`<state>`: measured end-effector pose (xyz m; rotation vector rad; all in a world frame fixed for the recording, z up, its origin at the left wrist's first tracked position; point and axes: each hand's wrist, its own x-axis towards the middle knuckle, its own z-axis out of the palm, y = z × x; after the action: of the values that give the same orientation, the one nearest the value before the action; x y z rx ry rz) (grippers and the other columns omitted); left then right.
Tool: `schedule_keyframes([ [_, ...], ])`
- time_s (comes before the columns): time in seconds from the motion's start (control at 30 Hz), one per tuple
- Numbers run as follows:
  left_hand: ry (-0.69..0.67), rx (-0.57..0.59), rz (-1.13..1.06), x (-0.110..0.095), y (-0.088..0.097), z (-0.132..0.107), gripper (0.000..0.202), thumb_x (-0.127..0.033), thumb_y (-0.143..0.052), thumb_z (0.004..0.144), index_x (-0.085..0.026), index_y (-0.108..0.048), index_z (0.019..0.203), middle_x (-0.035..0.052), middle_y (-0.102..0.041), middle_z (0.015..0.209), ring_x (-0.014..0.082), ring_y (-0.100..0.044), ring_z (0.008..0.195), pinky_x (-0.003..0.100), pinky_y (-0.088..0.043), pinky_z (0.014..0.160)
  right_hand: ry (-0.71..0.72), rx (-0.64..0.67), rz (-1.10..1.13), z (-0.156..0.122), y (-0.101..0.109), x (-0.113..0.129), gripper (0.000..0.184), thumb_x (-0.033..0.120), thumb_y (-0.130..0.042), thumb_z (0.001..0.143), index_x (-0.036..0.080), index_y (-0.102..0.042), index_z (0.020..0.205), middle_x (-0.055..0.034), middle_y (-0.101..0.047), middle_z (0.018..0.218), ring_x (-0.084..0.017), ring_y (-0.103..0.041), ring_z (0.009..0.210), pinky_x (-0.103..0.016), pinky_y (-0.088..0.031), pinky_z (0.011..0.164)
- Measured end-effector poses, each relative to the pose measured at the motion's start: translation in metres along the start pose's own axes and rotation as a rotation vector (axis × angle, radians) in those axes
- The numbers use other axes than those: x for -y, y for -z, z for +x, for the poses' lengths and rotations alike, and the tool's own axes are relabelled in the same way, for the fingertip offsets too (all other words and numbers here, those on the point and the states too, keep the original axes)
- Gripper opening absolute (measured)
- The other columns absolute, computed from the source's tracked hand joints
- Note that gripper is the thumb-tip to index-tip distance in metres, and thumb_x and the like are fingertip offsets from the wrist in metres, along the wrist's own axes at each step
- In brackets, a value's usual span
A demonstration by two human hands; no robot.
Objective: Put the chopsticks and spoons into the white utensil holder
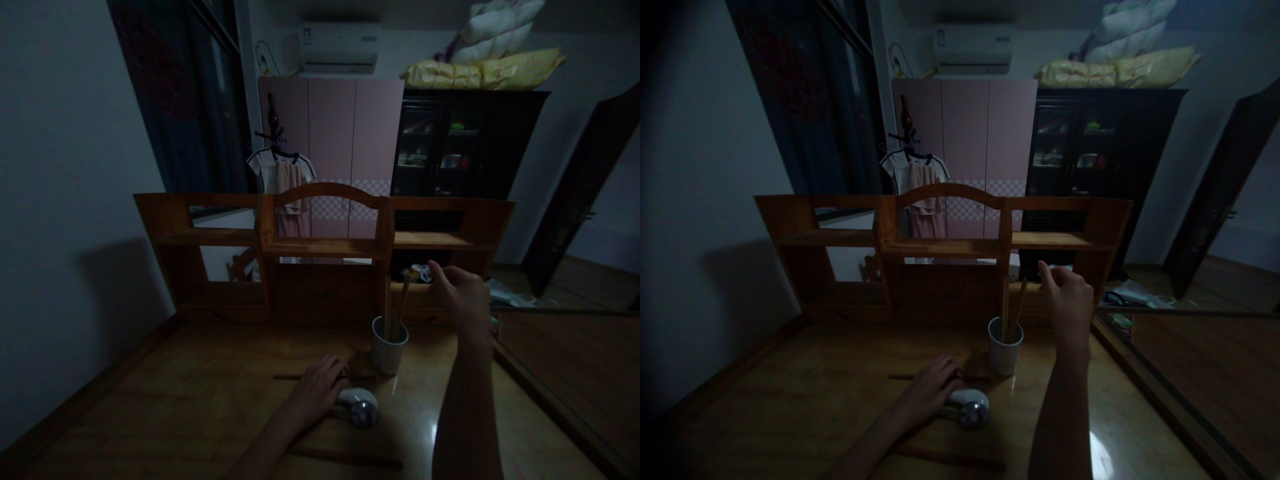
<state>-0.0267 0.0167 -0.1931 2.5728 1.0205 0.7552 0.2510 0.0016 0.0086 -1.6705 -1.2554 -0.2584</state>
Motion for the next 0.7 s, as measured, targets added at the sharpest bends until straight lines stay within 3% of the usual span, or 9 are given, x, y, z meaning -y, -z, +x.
schedule_keyframes([
  [0.3, 0.033, -0.012, 0.114, 0.023, -0.013, 0.000, 0.002, -0.020, -0.057, 0.089, -0.019, -0.055, 0.090, 0.0018, -0.055, 0.095, 0.0196, -0.050, 0.093, 0.031, -0.039, 0.085, 0.054, 0.002, 0.010, -0.003, 0.005, 0.008, 0.046, 0.054, -0.047, 0.089, 0.017, -0.068, 0.070, -0.0074, -0.068, 0.063, -0.023, -0.064, 0.066, -0.028, -0.035, 0.057],
  [0.4, 0.032, -0.001, 0.162, 0.026, -0.019, 0.002, 0.000, -0.019, -0.056, 0.090, -0.018, -0.056, 0.090, 0.0030, -0.056, 0.096, 0.0202, -0.050, 0.094, 0.032, -0.040, 0.086, 0.129, 0.007, 0.008, -0.014, 0.024, 0.023, 0.044, 0.053, -0.048, 0.090, 0.016, -0.069, 0.076, -0.0068, -0.068, 0.066, -0.021, -0.064, 0.064, -0.027, -0.036, 0.056],
  [0.53, 0.041, -0.014, 0.239, 0.028, -0.023, 0.006, 0.007, -0.016, -0.049, 0.093, -0.018, -0.056, 0.095, 0.0050, -0.056, 0.099, 0.0202, -0.054, 0.094, 0.032, -0.042, 0.086, 0.233, 0.012, -0.018, -0.042, 0.057, 0.061, 0.039, 0.050, -0.047, 0.092, 0.018, -0.067, 0.084, -0.0052, -0.068, 0.070, -0.018, -0.063, 0.061, -0.025, -0.036, 0.054],
  [0.6, 0.079, -0.041, 0.266, 0.028, -0.023, 0.008, 0.012, -0.016, -0.045, 0.094, -0.018, -0.054, 0.102, 0.0063, -0.056, 0.106, 0.0190, -0.057, 0.092, 0.030, -0.044, 0.081, 0.298, 0.111, -0.095, -0.060, 0.065, 0.085, 0.035, 0.047, -0.047, 0.093, 0.019, -0.066, 0.082, -0.0045, -0.068, 0.070, -0.017, -0.063, 0.059, -0.025, -0.035, 0.052],
  [0.7, 0.151, -0.099, 0.312, 0.024, -0.017, 0.009, 0.020, -0.015, -0.041, 0.095, -0.018, -0.053, 0.111, 0.0112, -0.052, 0.122, 0.0175, -0.062, 0.083, 0.027, -0.048, 0.071, 0.478, 0.465, -0.241, -0.096, 0.052, 0.109, 0.021, 0.030, -0.052, 0.092, 0.019, -0.064, 0.079, -0.0045, -0.069, 0.073, -0.016, -0.064, 0.060, -0.023, -0.035, 0.050],
])
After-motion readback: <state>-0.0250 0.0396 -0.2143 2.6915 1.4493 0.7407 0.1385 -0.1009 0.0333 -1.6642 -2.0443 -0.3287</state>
